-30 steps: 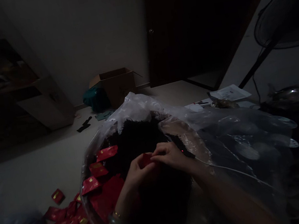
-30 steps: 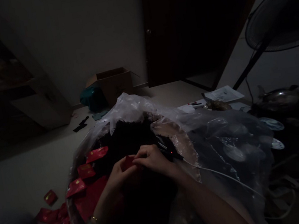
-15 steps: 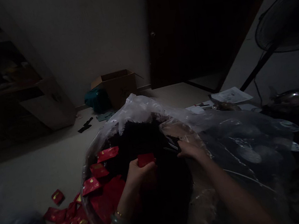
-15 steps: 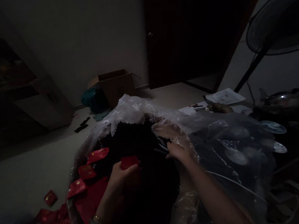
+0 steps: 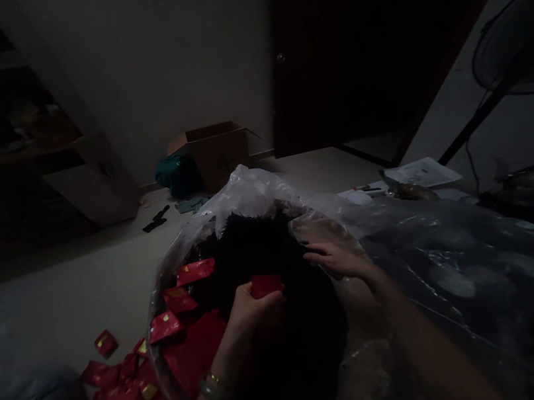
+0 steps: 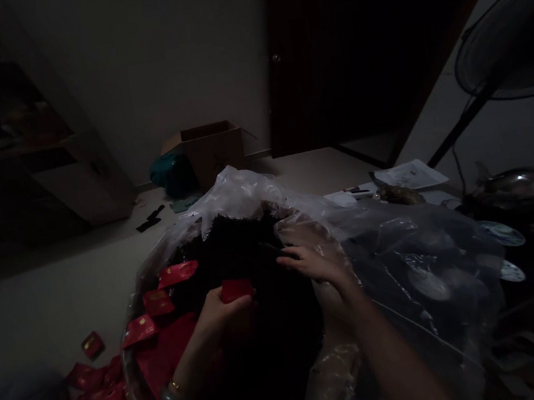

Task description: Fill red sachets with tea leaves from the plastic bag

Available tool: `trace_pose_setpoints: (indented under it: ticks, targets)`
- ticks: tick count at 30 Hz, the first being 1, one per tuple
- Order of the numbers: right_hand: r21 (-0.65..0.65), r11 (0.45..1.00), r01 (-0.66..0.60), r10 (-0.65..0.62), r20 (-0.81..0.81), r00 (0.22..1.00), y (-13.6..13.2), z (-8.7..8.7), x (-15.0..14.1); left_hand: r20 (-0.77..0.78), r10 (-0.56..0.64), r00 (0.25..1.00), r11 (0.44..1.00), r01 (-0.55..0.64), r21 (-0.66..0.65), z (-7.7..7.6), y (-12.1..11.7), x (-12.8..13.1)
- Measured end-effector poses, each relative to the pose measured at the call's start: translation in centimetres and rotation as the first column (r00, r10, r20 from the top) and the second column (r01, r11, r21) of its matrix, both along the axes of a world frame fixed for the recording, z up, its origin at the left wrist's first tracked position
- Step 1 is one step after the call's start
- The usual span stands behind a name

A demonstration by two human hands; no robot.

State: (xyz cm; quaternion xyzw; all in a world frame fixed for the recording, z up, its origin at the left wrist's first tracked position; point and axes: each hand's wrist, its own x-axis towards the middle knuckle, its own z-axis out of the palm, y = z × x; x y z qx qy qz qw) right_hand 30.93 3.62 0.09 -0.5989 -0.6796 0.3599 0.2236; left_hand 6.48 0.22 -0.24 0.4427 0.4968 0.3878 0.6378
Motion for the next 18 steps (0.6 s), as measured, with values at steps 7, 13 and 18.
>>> trace_pose_setpoints:
  ticks: [7,13,18]
  targets:
    - [0.097,0.965,-0.245,0.25,-0.046,0.967,-3.9,4.0,-4.2,-0.021,-0.072,0.997,0.997,0.072,-0.007,0.0,-0.2,0.6]
    - [0.09,0.961,-0.261,0.264,-0.016,0.964,-4.1,3.8,-4.9,0.025,-0.099,0.995,0.995,0.099,-0.019,0.3,-0.7,1.2]
    - [0.058,0.975,-0.213,0.212,0.033,0.977,-4.0,4.0,-5.4,0.021,-0.09,0.996,0.995,0.091,-0.045,0.5,-0.6,1.2]
